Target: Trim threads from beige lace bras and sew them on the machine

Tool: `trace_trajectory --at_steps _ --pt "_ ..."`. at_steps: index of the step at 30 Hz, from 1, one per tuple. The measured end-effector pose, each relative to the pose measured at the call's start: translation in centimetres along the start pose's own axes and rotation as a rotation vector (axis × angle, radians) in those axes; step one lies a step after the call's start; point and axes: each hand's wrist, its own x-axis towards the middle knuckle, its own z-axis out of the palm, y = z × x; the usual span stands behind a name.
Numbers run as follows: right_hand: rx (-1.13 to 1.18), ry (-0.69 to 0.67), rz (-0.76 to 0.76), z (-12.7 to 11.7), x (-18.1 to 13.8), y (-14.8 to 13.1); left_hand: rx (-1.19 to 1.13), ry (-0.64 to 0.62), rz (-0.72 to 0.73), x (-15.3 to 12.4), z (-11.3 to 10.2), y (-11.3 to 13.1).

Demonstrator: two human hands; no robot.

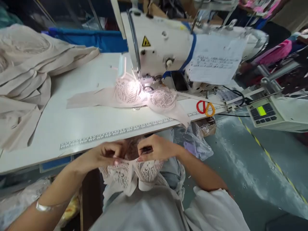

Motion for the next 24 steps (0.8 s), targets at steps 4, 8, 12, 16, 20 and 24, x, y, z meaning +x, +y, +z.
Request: trace_trajectory --at_steps 4,8,12,16,20,24 --pt "0.302 0.038 0.025 -0.7 -0.2 1.4 -0.292 0.106 0.019 -0.5 -0.6 -1.6" --pt "0.518 0.150 0.148 -0.3 -0.5 2.7 -0.556 0.292 0.045 -0.4 0.3 -3.0" --pt "0.689 0.253 0.186 0.8 -0.5 3.5 -0.667 0.353 0.070 0.1 1.9 -3.2" --pt "0.813 0.259 0.136 1.5 -0.5 4.0 -0.747 0.373 0.096 0.5 3.0 -2.9" --pt "0.833 0.240 0.104 1.5 -0.7 4.1 -0.795 0.374 0.116 0.5 3.4 -2.4" --pt "0.768 0.231 0.137 1.3 -0.8 3.8 -0.836 0.370 0.137 0.4 3.6 -2.0"
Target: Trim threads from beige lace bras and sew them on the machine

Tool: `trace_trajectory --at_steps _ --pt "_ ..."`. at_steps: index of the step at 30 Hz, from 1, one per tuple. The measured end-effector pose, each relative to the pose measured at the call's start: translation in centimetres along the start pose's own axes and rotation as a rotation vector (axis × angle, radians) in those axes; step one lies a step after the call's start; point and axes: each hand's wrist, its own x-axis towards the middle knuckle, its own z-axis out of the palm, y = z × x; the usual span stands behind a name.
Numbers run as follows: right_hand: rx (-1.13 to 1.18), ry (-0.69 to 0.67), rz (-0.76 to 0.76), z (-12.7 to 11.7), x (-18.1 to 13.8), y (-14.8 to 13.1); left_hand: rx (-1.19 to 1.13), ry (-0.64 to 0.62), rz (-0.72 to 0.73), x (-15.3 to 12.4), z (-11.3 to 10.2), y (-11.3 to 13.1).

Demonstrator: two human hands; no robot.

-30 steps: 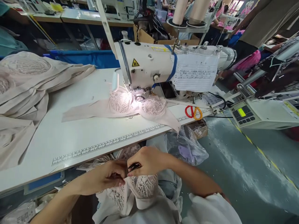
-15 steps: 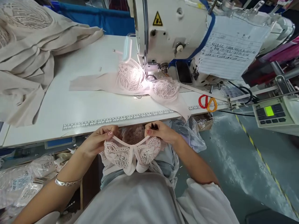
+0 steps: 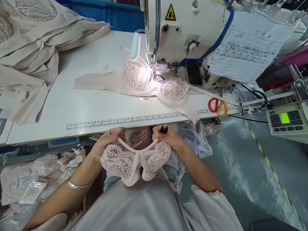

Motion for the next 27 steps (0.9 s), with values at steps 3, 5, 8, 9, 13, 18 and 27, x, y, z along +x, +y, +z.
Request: trace_trajectory --at_steps 3,5,8,9,13,18,27 --pt "-0.031 -0.003 0.007 0.1 -0.1 -0.1 0.001 -0.020 -0.009 -0.1 0.0 0.1" --pt "-0.046 -0.001 0.004 0.0 -0.2 -0.1 0.010 -0.019 -0.021 -0.2 -0.1 0.1" --pt "-0.073 -0.003 -0.019 -0.2 -0.3 -0.3 0.019 -0.005 -0.033 -0.3 -0.4 0.2" --pt "-0.093 -0.010 -0.035 -0.3 -0.4 -0.5 0.027 -0.011 -0.037 -0.2 -0.4 0.2" --pt "-0.401 -0.131 -0.068 0.0 -0.2 -2.3 0.098 -0.089 -0.059 0.4 0.1 0.2" --pt "-0.822 -0.414 -0.049 1.7 -0.2 -4.1 0.278 -0.083 0.001 1.9 1.6 1.0" --pt "-0.743 0.107 -0.120 3.0 -4.8 -5.3 1.319 0.096 0.857 -2.0 5.1 2.2"
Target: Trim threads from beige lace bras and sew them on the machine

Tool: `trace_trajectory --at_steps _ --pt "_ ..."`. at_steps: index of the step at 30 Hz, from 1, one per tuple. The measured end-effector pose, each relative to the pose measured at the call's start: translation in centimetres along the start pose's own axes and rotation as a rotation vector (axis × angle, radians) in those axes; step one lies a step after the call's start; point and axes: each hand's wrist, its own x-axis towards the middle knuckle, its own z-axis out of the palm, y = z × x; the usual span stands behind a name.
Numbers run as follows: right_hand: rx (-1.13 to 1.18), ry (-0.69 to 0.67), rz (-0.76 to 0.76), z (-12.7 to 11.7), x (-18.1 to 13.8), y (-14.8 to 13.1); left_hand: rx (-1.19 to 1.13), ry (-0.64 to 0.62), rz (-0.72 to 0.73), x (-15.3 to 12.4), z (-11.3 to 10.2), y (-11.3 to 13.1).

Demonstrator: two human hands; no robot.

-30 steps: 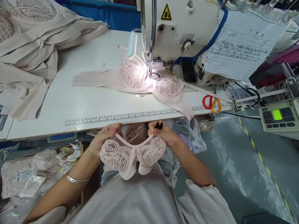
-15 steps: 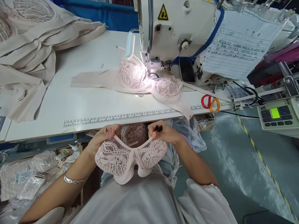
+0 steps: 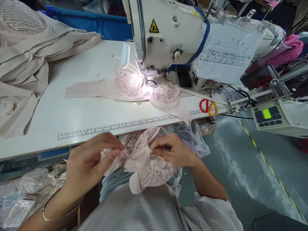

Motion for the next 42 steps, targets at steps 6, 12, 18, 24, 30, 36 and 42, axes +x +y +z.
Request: trace_trajectory --at_steps 6,12,18,24,30,36,42 --pt "-0.322 0.219 -0.074 3.6 -0.3 0.7 0.159 -0.087 0.111 -2.0 3.9 0.0" --pt "-0.494 0.312 -0.269 4.5 -0.5 2.2 0.008 -0.038 -0.140 -1.7 4.0 -0.9" --pt "-1.028 0.542 -0.254 3.8 -0.6 4.6 -0.196 0.042 -0.425 -1.7 3.3 -0.5" --pt "-0.657 0.239 -0.303 2.0 -0.6 3.9 -0.294 0.046 -0.487 -1.4 1.8 -2.1" --pt "-0.209 -0.071 -0.178 -1.7 -1.7 2.8 -0.559 0.046 -0.622 -1.8 -0.1 -4.4" --pt "-0.360 0.159 -0.166 -1.7 -1.8 4.0 -0.498 0.147 -0.452 -2.5 0.3 -5.1" --pt "-0.559 0.312 -0.245 -0.3 -0.7 5.2 -0.457 0.089 -0.404 -2.6 0.1 -5.3"
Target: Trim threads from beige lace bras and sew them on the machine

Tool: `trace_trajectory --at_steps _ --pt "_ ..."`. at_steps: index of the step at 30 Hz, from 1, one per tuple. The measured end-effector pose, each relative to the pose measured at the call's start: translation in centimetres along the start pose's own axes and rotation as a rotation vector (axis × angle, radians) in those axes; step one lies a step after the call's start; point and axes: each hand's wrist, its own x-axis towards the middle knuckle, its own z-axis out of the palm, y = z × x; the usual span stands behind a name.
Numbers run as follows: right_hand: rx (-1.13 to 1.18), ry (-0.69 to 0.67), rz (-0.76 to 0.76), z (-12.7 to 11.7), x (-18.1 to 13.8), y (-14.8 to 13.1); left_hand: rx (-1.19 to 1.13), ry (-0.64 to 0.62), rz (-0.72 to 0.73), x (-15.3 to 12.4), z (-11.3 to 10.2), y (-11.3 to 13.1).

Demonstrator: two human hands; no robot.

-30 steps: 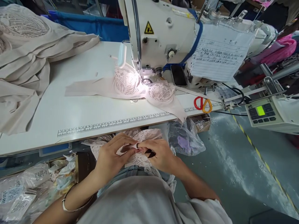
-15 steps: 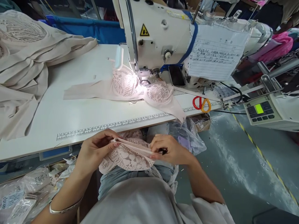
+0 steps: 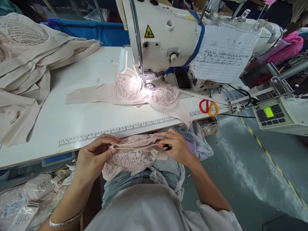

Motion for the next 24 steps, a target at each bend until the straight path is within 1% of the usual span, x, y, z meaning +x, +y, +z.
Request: trace_trajectory --at_steps 2,5,8,11,15,20,24 --pt "0.070 0.045 0.032 0.0 0.2 0.1 0.001 0.003 -0.013 0.0 -0.1 0.1" --pt "0.244 0.060 0.100 -0.6 0.3 0.2 -0.016 0.013 -0.070 -0.1 -0.1 0.3" --pt "0.324 0.071 0.143 -1.2 0.2 0.1 0.072 0.046 -0.116 -0.2 0.1 0.5" --pt "0.283 0.126 0.157 -0.9 0.2 -0.3 0.175 0.126 -0.148 -0.3 0.3 0.5" --pt "0.171 0.222 0.132 0.0 0.4 -0.8 0.194 0.193 -0.176 -0.4 0.5 0.2" --pt "0.068 0.271 0.079 0.7 0.6 -0.8 0.105 0.229 -0.162 -0.6 0.6 -0.1" --pt "0.027 0.270 0.145 0.7 0.7 -0.6 0.025 0.235 -0.129 -0.5 0.5 -0.5"
